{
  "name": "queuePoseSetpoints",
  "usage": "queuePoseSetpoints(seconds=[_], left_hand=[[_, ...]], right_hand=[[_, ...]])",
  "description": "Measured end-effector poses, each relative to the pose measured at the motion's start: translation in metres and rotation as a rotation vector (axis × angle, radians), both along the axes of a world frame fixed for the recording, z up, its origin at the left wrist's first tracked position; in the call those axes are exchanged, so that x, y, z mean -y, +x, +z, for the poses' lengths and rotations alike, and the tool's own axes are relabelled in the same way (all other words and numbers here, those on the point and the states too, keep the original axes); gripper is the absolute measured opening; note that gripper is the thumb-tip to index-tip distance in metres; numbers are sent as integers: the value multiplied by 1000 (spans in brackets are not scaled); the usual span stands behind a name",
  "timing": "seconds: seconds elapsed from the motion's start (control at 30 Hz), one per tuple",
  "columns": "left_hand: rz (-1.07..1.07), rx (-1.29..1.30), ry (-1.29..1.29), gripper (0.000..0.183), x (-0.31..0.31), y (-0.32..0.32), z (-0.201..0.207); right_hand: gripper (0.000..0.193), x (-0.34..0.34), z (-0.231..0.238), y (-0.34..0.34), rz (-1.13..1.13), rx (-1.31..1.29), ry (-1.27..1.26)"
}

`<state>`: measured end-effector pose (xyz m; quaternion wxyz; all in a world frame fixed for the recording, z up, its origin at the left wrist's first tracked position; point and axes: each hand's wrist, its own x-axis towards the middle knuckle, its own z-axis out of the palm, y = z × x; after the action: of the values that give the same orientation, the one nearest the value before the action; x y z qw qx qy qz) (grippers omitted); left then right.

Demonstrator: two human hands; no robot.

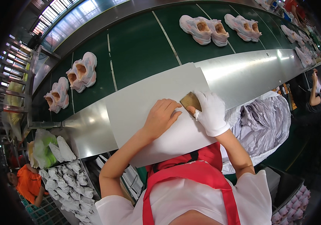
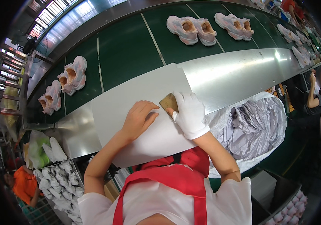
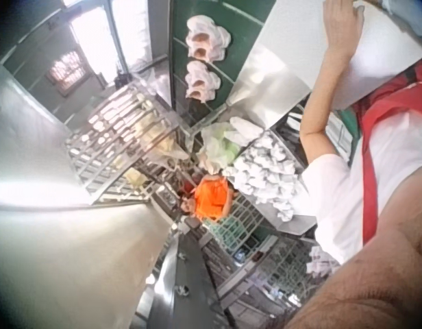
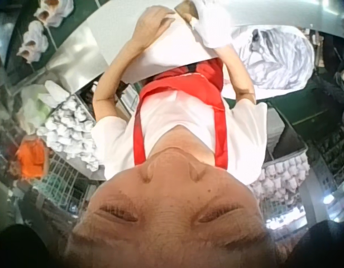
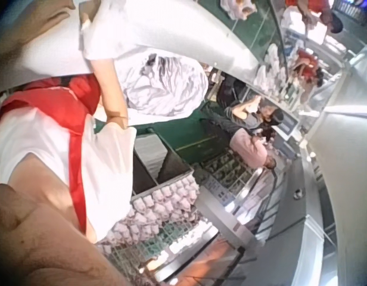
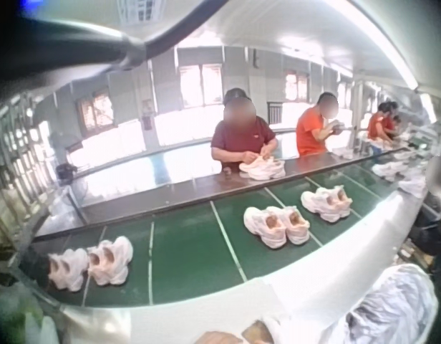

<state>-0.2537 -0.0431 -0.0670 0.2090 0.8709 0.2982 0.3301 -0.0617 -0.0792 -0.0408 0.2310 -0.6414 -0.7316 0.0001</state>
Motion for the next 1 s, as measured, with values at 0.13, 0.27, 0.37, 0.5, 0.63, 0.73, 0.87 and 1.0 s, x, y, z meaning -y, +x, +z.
queuePoseSetpoints(seconds=[0.13,0.27,0.37,0.5,0.63,0.73,0.87,1.0], left_hand=[[-53,-71,119,15,-12,3,-18],[-55,-116,93,19,-10,3,-21],[6,-33,114,28,-7,10,-14],[-5,-95,128,34,-8,11,-17],[-25,-159,210,28,-10,12,-19],[58,-205,411,13,-4,10,-9],[-123,-87,170,16,4,10,22],[-78,-150,-80,11,23,17,63]], right_hand=[[40,-4,-4,-2,126,-203,-93],[35,-8,-1,3,90,-355,-97],[28,-10,-3,17,55,-345,-62],[26,-4,7,10,282,-429,-242],[31,8,8,15,266,-481,-282],[34,0,14,25,113,-721,-262],[45,-17,7,25,101,-630,-340],[30,1,8,35,-34,-512,109]])
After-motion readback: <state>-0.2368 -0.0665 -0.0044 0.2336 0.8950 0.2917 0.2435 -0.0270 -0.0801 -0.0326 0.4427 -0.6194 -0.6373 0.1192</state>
